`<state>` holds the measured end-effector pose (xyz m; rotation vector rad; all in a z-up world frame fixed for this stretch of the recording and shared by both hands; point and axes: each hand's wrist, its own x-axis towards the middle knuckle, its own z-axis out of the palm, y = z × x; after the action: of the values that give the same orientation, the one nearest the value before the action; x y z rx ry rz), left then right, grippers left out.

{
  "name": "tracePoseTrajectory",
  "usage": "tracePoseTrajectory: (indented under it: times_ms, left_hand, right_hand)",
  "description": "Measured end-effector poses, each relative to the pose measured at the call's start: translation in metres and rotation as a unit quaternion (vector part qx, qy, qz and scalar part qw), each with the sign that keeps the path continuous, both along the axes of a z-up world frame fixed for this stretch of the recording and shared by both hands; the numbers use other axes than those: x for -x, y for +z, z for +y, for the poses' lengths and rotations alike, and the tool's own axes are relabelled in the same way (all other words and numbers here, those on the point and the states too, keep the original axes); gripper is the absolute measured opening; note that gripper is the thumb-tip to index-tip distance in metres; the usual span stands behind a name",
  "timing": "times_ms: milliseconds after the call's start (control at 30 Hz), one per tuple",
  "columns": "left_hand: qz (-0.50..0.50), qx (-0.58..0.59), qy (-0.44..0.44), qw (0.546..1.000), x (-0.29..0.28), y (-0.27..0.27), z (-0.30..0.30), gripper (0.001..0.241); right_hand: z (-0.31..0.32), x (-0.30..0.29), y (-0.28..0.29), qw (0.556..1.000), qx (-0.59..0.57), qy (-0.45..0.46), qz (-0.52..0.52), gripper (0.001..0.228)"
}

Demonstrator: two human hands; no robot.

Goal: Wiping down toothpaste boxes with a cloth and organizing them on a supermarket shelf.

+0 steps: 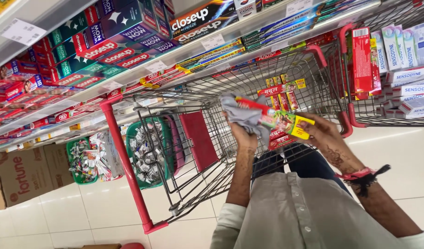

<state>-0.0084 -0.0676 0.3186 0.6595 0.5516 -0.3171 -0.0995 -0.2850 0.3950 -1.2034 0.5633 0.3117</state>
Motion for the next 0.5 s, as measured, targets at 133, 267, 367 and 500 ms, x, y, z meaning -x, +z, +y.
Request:
tracePoseTrajectory:
  times_ms: [133,267,367,500]
  left_hand:
    - [-0.001,-0.086,0.002,0.996,0.014,0.035,-0.034,0.084]
    - [-0.096,-0.254,-0.11,0.956,0.059,0.04,-0.054,0.087]
    - [-0.108,-0.306,-0.191,0.926,0.075,0.033,-0.052,0.089]
    - [-0.195,-0.342,-0.178,0.902,0.056,0.047,-0.044,0.088]
  right_hand:
    - [0.033,0.002,-0.001,0.985,-0.16,-0.049,0.04,0.055]
    - [0.038,-0.017,0.029,0.979,-0.191,-0.057,-0.052,0.054]
    - [0.018,0.003,-0.032,0.991,-0.126,-0.027,-0.031,0.055]
    - [0.022,0.002,-0.009,0.982,-0.172,-0.004,-0.072,0.053]
